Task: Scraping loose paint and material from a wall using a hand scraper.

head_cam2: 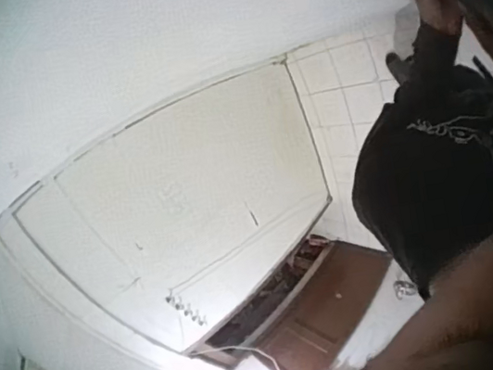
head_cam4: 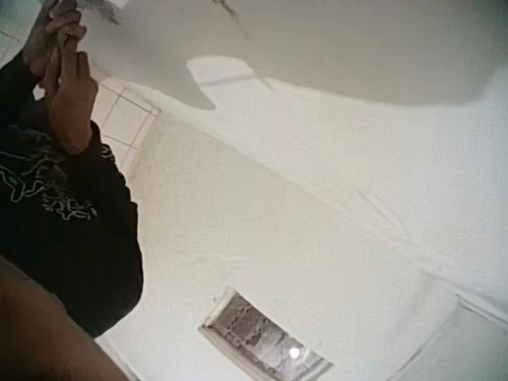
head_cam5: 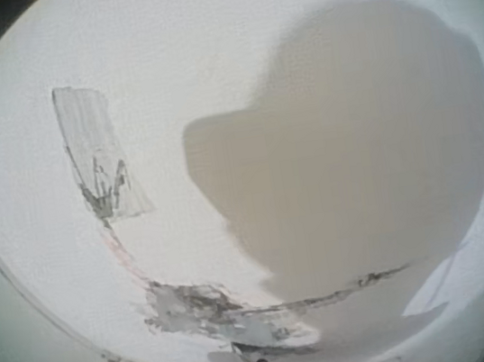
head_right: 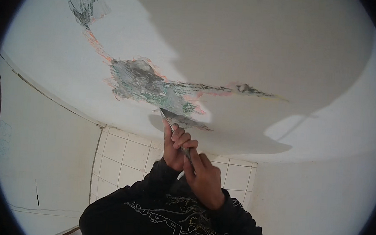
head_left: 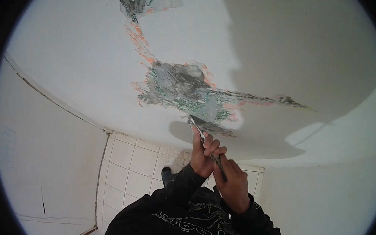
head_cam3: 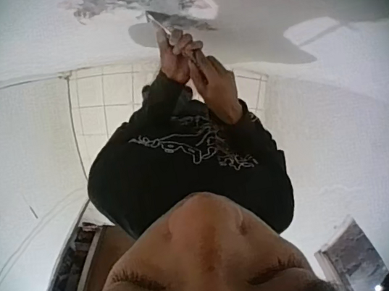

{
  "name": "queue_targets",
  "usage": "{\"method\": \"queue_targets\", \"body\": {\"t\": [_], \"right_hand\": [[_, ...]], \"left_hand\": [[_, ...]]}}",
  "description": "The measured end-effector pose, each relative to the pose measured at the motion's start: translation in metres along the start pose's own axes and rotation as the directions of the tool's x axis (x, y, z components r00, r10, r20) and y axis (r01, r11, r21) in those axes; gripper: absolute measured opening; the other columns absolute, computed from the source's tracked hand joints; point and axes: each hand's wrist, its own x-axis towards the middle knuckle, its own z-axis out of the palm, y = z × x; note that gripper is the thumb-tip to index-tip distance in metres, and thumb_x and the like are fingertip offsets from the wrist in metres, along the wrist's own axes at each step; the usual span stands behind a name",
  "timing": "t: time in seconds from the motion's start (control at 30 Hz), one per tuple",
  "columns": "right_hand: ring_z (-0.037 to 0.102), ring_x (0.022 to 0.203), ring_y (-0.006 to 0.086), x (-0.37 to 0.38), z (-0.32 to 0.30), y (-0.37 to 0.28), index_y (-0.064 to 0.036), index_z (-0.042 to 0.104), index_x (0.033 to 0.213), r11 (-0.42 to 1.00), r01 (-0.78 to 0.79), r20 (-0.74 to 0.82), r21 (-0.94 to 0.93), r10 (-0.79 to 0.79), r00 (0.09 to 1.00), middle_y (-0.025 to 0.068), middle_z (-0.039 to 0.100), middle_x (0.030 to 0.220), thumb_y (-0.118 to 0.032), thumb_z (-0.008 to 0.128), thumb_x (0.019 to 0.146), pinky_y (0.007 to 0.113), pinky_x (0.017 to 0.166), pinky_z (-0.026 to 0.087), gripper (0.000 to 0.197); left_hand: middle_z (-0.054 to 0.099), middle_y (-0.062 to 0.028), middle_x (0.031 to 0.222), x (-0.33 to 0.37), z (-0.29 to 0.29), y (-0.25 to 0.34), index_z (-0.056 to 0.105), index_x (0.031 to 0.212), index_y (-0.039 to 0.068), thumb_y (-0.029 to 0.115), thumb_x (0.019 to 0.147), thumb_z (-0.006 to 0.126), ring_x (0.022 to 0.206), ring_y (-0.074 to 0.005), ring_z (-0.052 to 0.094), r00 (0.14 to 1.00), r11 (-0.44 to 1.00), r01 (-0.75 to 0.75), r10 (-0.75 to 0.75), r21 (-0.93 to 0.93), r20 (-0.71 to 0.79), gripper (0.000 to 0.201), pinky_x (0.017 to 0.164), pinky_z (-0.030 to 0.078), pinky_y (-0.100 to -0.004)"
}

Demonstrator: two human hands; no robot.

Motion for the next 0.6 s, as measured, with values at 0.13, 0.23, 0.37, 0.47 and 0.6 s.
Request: {"method": "queue_targets", "body": {"t": [0.13, 0.23, 0.37, 0.47, 0.6], "right_hand": [[0.054, 0.05, 0.0261, 0.007, -0.01, 0.007, 0.0005, 0.054, 0.108, 0.998, 0.06, -0.014, 0.031, -0.06, 0.998, 0.0111, 0.052, 0.068, -0.01, 0.06, 0.08, 0.034, 0.043, 0.044, 0.031], [0.054, 0.05, 0.0257, 0.004, -0.01, 0.008, 0.0002, 0.055, 0.108, 0.998, 0.064, 0.007, 0.007, -0.065, 0.998, 0.0107, 0.052, 0.067, -0.01, 0.06, 0.08, 0.034, 0.043, 0.044, 0.03], [0.054, 0.05, 0.0255, 0.008, -0.009, 0.003, 0.0014, 0.056, 0.104, 0.998, 0.057, -0.032, -0.013, -0.057, 0.998, 0.0104, 0.052, 0.067, -0.01, 0.06, 0.079, 0.035, 0.043, 0.043, 0.028], [0.054, 0.05, 0.0255, 0.009, -0.006, 0.003, 0.0016, 0.056, 0.103, 0.999, 0.047, -0.037, -0.004, -0.047, 0.998, 0.0106, 0.052, 0.066, -0.01, 0.06, 0.08, 0.035, 0.042, 0.043, 0.026], [0.054, 0.049, 0.0253, 0.008, -0.003, 0.003, 0.0015, 0.055, 0.104, 0.999, 0.027, -0.045, -0.031, -0.028, 0.999, 0.0107, 0.052, 0.067, -0.011, 0.059, 0.08, 0.035, 0.042, 0.043, 0.027]], "left_hand": [[0.044, 0.0088, 0.054, 0.006, -0.002, -0.006, 0.059, 0.08, 0.017, 0.053, 0.088, 0.036, 0.046, -0.0033, 0.035, 0.999, 0.999, -0.04, 0.039, -0.036, -0.021, 0.044, 0.056, 0.034, -0.0221], [0.043, 0.0089, 0.054, 0.006, -0.004, -0.008, 0.058, 0.079, 0.019, 0.055, 0.087, 0.036, 0.047, -0.0037, 0.033, 1.0, 0.999, -0.02, 0.02, -0.049, -0.004, 0.044, 0.057, 0.034, -0.0221], [0.041, 0.009, 0.053, 0.005, 0.001, -0.005, 0.057, 0.078, 0.02, 0.056, 0.087, 0.035, 0.047, -0.0037, 0.032, 0.999, 0.999, -0.036, 0.035, -0.023, -0.035, 0.044, 0.057, 0.034, -0.022], [0.04, 0.0091, 0.053, 0.005, 0.009, -0.007, 0.056, 0.076, 0.02, 0.056, 0.087, 0.035, 0.047, -0.0035, 0.032, 0.997, 0.998, -0.048, 0.051, 0.042, -0.065, 0.044, 0.057, 0.034, -0.0218], [0.039, 0.0093, 0.053, 0.007, 0.009, -0.006, 0.057, 0.077, 0.017, 0.055, 0.087, 0.037, 0.045, -0.0029, 0.033, 0.997, 0.999, -0.027, 0.03, 0.037, -0.065, 0.044, 0.055, 0.033, -0.0205]]}}
